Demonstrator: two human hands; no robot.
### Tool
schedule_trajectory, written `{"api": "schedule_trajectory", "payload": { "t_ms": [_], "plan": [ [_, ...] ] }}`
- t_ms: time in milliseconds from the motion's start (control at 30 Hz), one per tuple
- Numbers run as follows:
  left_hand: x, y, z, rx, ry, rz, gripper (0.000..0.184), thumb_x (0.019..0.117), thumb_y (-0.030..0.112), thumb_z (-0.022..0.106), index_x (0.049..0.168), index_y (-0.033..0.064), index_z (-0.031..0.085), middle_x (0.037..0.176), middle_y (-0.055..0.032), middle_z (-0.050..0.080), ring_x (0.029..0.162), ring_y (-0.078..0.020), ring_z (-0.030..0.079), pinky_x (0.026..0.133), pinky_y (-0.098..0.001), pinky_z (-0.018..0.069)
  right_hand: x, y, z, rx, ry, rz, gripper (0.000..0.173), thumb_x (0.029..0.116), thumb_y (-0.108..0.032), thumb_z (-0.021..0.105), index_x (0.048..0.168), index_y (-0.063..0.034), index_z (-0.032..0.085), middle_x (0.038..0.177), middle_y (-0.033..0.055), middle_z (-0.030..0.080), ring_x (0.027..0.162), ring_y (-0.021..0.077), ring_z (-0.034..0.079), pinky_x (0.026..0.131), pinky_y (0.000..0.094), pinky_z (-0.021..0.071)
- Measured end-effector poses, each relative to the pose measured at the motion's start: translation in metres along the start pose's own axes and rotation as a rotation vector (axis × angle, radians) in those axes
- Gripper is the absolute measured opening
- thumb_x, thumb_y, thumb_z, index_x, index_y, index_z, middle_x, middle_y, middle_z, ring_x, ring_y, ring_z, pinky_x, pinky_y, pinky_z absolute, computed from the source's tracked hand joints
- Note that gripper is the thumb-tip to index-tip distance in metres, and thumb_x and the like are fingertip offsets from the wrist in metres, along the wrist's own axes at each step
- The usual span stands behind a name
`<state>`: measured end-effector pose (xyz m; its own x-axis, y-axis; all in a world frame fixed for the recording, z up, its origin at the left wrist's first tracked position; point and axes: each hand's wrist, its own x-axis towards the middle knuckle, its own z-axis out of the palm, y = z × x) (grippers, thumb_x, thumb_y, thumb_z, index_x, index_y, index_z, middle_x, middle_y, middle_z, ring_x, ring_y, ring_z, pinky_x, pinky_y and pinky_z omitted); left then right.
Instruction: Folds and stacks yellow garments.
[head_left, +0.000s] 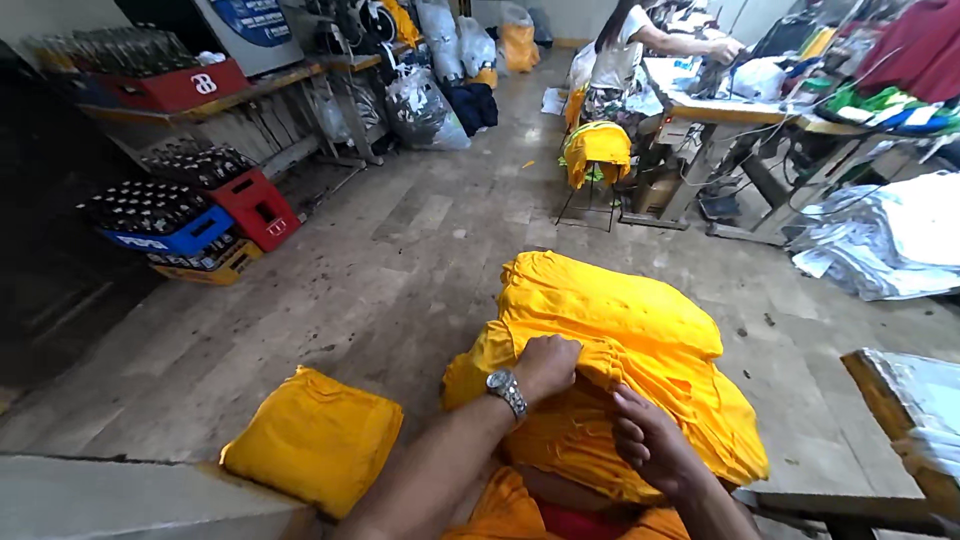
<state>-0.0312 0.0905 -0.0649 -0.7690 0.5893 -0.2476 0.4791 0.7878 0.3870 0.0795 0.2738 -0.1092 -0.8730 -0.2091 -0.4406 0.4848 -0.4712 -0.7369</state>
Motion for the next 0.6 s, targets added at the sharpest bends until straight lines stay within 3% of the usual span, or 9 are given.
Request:
{"api": "schedule_trajectory", "payload": {
  "t_ms": [133,200,267,333,400,433,467,533,600],
  "plan": [
    [0.005,0.004,-0.015,0.046,0.077,0.029,0.019,0.0902,0.010,0.070,0.109,0.0051,0.069,0.100,-0.0179,0.071,0.098,-0.0379,0.069,0.080,-0.0591,0.0542,0.041,0.034,-0.013,-0.243,0.391,0.099,0.023,0.1060,-0.017,0.055,0.124,-0.0034,0.058,0.071,0.0048,0.062,0.050,0.0104,0.054,0.044,0.0250,0.0477],
    [0.009,0.007,-0.016,0.066,0.093,0.034,0.019,0.0897,0.009,0.071,0.108,0.0051,0.070,0.100,-0.0177,0.071,0.098,-0.0380,0.068,0.080,-0.0587,0.0542,0.057,0.052,-0.001,-0.358,0.308,0.216,0.027,0.1040,-0.022,0.060,0.124,-0.0047,0.058,0.074,0.0030,0.062,0.052,0.0102,0.054,0.046,0.0252,0.0478],
    [0.009,0.004,-0.018,0.081,0.080,0.039,0.018,0.0887,0.007,0.070,0.107,0.0056,0.070,0.100,-0.0173,0.071,0.098,-0.0378,0.068,0.079,-0.0585,0.0542,0.054,0.062,0.019,-0.397,0.102,0.292,0.024,0.1043,-0.028,0.060,0.118,-0.0092,0.053,0.065,-0.0014,0.053,0.047,0.0081,0.050,0.044,0.0237,0.0460],
    [0.005,-0.005,-0.022,0.075,-0.043,0.086,0.023,0.0883,0.004,0.068,0.111,0.0049,0.069,0.104,-0.0181,0.070,0.102,-0.0388,0.067,0.082,-0.0609,0.0535,0.035,0.054,0.032,-0.162,0.018,0.287,0.014,0.1082,-0.026,0.052,0.106,-0.0126,0.049,0.058,-0.0053,0.043,0.042,0.0033,0.042,0.040,0.0183,0.0405],
    [-0.002,-0.016,-0.019,0.016,-0.240,0.167,0.033,0.0888,0.005,0.067,0.122,-0.0001,0.064,0.112,-0.0228,0.068,0.108,-0.0428,0.065,0.086,-0.0665,0.0512,0.018,0.027,0.036,0.136,0.055,0.252,0.030,0.1105,-0.025,0.043,0.085,-0.0152,0.053,0.051,-0.0093,0.043,0.037,-0.0027,0.040,0.036,0.0122,0.0358],
    [-0.005,-0.016,-0.009,-0.020,-0.297,0.173,0.041,0.0894,0.011,0.069,0.127,-0.0015,0.060,0.115,-0.0240,0.067,0.109,-0.0437,0.065,0.087,-0.0681,0.0502,0.014,0.017,0.034,0.215,0.048,0.232,0.034,0.1114,-0.027,0.039,0.083,-0.0151,0.053,0.051,-0.0102,0.042,0.037,-0.0040,0.040,0.036,0.0107,0.0363],
    [-0.007,-0.013,0.004,-0.042,-0.272,0.147,0.046,0.0889,0.018,0.070,0.129,-0.0004,0.058,0.117,-0.0224,0.066,0.110,-0.0421,0.065,0.089,-0.0678,0.0497,0.012,0.012,0.032,0.250,0.024,0.209,0.034,0.1114,-0.027,0.039,0.084,-0.0139,0.055,0.051,-0.0100,0.041,0.037,-0.0038,0.040,0.036,0.0110,0.0364],
    [-0.003,-0.009,0.019,-0.055,-0.106,0.053,0.036,0.0908,0.017,0.069,0.124,0.0030,0.063,0.115,-0.0186,0.069,0.110,-0.0382,0.065,0.093,-0.0633,0.0476,0.016,0.008,0.024,0.220,-0.072,0.132,0.029,0.1097,-0.026,0.044,0.088,-0.0144,0.058,0.053,-0.0095,0.039,0.038,-0.0026,0.038,0.037,0.0123,0.0363],
    [0.005,-0.009,0.016,-0.030,-0.003,0.006,0.025,0.0913,0.010,0.067,0.116,0.0036,0.066,0.106,-0.0187,0.071,0.102,-0.0384,0.068,0.086,-0.0605,0.0524,0.014,0.003,0.015,0.077,-0.088,0.050,0.012,0.1070,-0.024,0.047,0.107,-0.0177,0.056,0.056,-0.0092,0.042,0.040,-0.0016,0.042,0.038,0.0135,0.0401]
  ]
}}
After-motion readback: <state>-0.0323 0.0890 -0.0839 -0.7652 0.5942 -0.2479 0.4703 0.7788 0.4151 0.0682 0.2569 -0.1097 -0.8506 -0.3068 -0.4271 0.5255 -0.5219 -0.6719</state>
